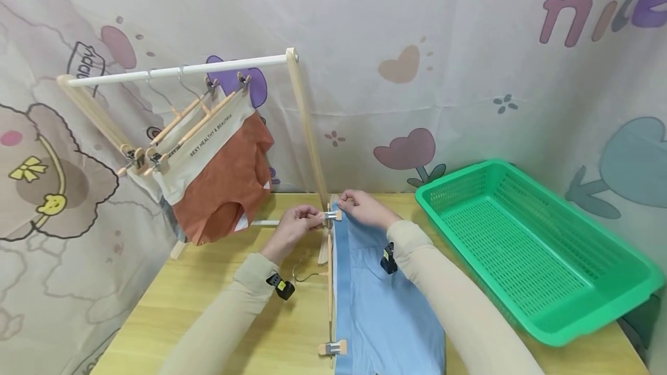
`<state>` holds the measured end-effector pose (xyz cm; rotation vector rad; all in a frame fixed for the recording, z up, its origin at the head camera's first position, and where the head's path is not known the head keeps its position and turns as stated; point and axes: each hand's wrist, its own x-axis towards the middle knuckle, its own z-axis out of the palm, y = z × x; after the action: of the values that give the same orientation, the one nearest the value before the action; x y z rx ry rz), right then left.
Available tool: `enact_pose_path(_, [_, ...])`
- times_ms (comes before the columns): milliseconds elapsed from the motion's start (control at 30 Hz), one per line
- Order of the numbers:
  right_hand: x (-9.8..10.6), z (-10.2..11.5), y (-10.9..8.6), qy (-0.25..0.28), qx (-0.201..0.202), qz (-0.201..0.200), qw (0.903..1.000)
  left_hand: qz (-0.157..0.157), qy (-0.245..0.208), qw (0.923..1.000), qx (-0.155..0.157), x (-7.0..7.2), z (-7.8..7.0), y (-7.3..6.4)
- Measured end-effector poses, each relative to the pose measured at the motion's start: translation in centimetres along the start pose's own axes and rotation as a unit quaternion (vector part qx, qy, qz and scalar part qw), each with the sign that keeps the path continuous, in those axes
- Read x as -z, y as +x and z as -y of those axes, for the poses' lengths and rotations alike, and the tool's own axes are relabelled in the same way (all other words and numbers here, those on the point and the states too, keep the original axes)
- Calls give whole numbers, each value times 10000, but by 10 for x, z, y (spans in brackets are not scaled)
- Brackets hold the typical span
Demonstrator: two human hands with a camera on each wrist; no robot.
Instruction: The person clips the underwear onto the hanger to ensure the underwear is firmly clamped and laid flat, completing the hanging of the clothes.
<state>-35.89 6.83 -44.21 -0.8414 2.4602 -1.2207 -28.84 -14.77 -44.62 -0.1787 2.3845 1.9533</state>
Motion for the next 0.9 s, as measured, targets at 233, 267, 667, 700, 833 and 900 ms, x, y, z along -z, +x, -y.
enact_pose_path(233, [-4,1,-3,87,-179,-274,9994,-203,-25,9998,-2,-3,2,1])
enact_pose_path(267, [-5,2,-2,90,-169,-321,9993,-230,-20,9997,-6,-3,2,1])
enact_pose_path(667, [-10,10,-1,328,-145,-612,9975,-218,-236,9994,-89,-4,2,-3])
enact_pose_path(700, [-10,10,-1,386,-151,-588,9974,-198,-245,9995,-98,-4,3,-3])
enact_pose_path(833, [-10,8,-2,694,-199,-394,9966,-121,-193,9996,-166,-3,6,-4])
enact_pose_path(900, [-10,7,-4,826,-202,-278,9960,-69,-111,9997,-211,-3,6,-6])
